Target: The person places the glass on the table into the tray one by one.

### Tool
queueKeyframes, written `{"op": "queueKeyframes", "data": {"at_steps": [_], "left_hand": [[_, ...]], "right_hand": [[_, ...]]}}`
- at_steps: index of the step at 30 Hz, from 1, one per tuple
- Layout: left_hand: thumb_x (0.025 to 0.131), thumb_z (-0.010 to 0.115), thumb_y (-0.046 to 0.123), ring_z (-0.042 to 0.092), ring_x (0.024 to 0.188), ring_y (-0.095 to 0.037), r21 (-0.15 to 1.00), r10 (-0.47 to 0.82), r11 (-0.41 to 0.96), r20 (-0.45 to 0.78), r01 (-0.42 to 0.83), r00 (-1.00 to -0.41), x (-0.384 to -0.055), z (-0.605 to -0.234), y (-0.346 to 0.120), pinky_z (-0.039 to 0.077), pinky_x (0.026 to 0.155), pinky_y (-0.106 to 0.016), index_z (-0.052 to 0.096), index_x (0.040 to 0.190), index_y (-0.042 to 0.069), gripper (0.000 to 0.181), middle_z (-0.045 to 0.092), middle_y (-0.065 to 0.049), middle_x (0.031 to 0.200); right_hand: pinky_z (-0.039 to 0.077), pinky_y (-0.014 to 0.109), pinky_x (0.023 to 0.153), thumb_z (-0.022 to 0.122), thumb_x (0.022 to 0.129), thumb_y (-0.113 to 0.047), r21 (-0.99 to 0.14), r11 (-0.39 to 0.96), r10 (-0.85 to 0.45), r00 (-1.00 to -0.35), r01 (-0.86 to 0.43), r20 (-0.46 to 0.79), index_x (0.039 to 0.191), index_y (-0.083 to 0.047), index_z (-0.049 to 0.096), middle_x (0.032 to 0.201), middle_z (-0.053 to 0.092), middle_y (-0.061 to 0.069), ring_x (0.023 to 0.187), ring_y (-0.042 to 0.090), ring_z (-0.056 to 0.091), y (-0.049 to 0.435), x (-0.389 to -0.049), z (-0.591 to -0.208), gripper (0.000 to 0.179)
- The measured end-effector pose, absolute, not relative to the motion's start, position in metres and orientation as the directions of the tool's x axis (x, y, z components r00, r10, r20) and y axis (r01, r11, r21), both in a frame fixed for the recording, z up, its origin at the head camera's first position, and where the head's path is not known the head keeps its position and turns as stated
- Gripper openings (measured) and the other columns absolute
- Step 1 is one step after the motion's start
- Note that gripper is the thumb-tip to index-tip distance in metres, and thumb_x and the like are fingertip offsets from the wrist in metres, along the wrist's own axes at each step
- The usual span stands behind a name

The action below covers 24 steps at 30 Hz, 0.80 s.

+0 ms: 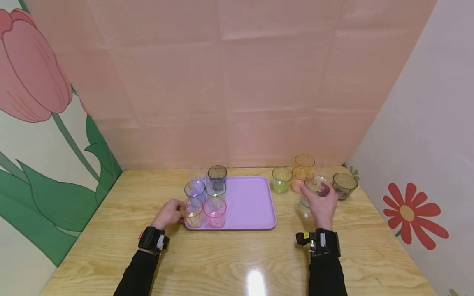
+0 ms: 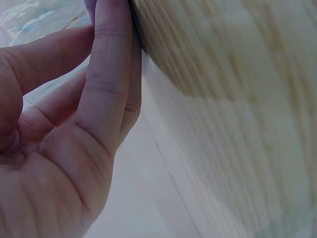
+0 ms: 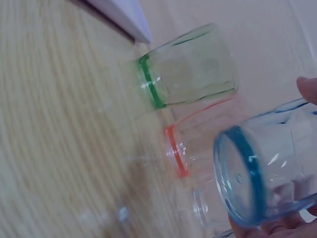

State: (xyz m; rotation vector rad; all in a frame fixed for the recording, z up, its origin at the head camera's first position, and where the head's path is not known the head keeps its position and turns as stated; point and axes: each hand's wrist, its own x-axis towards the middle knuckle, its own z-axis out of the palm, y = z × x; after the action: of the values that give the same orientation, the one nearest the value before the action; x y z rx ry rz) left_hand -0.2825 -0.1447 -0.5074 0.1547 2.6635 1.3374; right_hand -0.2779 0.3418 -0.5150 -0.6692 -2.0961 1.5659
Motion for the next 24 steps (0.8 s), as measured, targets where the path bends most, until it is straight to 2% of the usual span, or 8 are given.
{"op": "queueKeyframes", "data": {"at_steps": [4, 11, 19, 24], "left_hand": [[0.09, 0.058, -0.01, 0.064, 0.059, -0.016, 0.801, 0.164, 0.598, -0.087, 0.028, -0.983, -0.283, -0.508, -0.146, 0.057, 0.057, -0.03, 0.067, 0.081, -0.003, 0.014, 0.059, -0.005, 0.07], [0.089, 0.059, -0.01, 0.064, 0.061, -0.017, 0.797, 0.158, 0.604, -0.097, 0.018, -0.983, -0.282, -0.508, -0.146, 0.056, 0.057, -0.028, 0.067, 0.082, -0.003, 0.013, 0.059, -0.006, 0.071], [0.087, 0.059, -0.012, 0.063, 0.059, -0.016, 0.795, 0.156, 0.607, -0.094, 0.021, -0.983, -0.281, -0.509, -0.146, 0.054, 0.055, -0.026, 0.067, 0.08, -0.002, 0.014, 0.059, -0.006, 0.07], [0.087, 0.059, -0.011, 0.063, 0.059, -0.015, 0.791, 0.155, 0.612, -0.087, 0.026, -0.984, -0.282, -0.509, -0.145, 0.053, 0.055, -0.025, 0.066, 0.079, -0.002, 0.014, 0.058, -0.005, 0.07]], "right_hand": [[0.043, 0.028, 0.086, 0.084, 0.08, -0.047, -0.971, 0.219, 0.608, -0.792, 0.093, 0.061, 0.151, -0.012, 0.036, 0.139, 0.041, 0.01, 0.109, 0.014, 0.047, 0.337, -0.277, -0.51, 0.093], [0.048, 0.018, 0.087, 0.087, 0.081, -0.031, -0.993, 0.114, 0.539, -0.84, 0.009, 0.054, 0.149, -0.012, 0.034, 0.138, 0.051, 0.01, 0.12, 0.021, 0.055, 0.327, -0.275, -0.501, 0.088], [0.049, 0.013, 0.082, 0.087, 0.081, -0.027, -0.993, 0.116, 0.488, -0.871, -0.004, 0.06, 0.146, -0.008, 0.044, 0.133, 0.056, 0.009, 0.109, 0.01, 0.059, 0.314, -0.276, -0.495, 0.08], [0.051, 0.013, 0.083, 0.086, 0.083, -0.016, -0.993, 0.063, 0.438, -0.891, -0.104, 0.121, 0.143, -0.007, 0.043, 0.128, 0.054, 0.008, 0.107, 0.009, 0.058, 0.302, -0.276, -0.49, 0.075]]}}
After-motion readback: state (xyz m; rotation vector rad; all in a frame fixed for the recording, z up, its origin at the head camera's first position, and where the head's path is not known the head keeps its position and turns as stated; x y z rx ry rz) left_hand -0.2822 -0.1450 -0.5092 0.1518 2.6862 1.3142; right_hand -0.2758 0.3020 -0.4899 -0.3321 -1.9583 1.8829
